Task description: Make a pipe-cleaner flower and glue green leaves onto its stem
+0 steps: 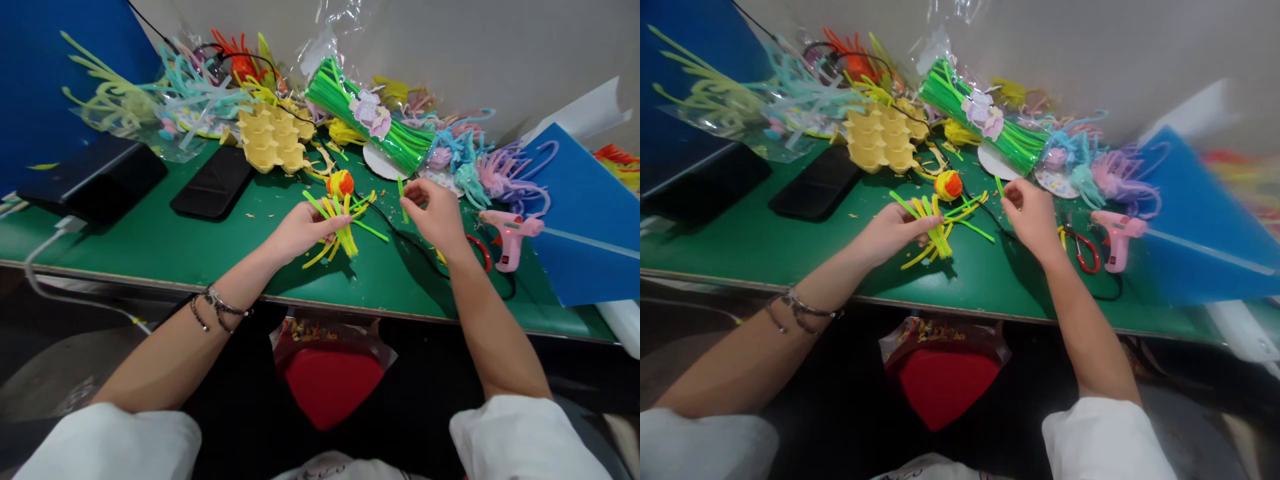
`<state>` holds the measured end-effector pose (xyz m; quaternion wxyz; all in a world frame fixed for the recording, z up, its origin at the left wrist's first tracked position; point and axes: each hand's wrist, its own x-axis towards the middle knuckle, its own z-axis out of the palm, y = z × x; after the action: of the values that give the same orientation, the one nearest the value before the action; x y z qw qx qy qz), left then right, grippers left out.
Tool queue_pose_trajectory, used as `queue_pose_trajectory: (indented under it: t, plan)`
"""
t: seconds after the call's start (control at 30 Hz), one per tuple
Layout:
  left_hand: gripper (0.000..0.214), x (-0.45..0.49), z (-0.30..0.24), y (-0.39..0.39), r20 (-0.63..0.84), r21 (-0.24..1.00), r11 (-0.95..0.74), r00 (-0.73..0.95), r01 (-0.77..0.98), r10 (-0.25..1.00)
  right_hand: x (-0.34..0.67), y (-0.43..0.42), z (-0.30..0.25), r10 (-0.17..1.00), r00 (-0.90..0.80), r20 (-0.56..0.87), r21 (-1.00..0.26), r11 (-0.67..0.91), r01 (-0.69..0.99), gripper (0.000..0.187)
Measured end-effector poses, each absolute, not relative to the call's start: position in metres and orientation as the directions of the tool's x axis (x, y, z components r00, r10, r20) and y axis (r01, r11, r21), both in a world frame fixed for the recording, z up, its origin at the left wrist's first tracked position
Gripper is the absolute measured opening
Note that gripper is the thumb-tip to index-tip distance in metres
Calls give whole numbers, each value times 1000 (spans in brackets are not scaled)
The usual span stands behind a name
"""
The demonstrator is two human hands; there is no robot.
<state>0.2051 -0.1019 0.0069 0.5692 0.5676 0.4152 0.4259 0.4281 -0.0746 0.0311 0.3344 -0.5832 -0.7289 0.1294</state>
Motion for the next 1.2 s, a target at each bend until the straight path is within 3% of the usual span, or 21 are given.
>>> queue_pose_trajectory:
  t: [0.07,0.13,0.3,0.5,0.77,1.2]
  plan:
    - [22,209,6,-105,-15,999,26,324,-31,946,424,-83,29,957,-110,270,-779,284,559,9]
    - [24,212,5,-106,-38,996,63,345,-62,938,418,-93,28,972,-154,177,-897,224,382,9]
    - [26,216,2,-109,-53,989,103,397,-106,916,405,-114,29,967,-241,80,-975,126,183,20]
    - [22,217,5,-110,-30,994,69,415,-80,909,396,-122,25,958,-281,52,-987,92,130,20]
    - [18,218,5,-112,8,993,48,456,-110,890,391,-122,21,973,-215,87,-979,124,162,16]
    - [32,220,7,-112,-4,993,51,404,-105,915,381,-126,9,987,-121,105,-993,110,38,22]
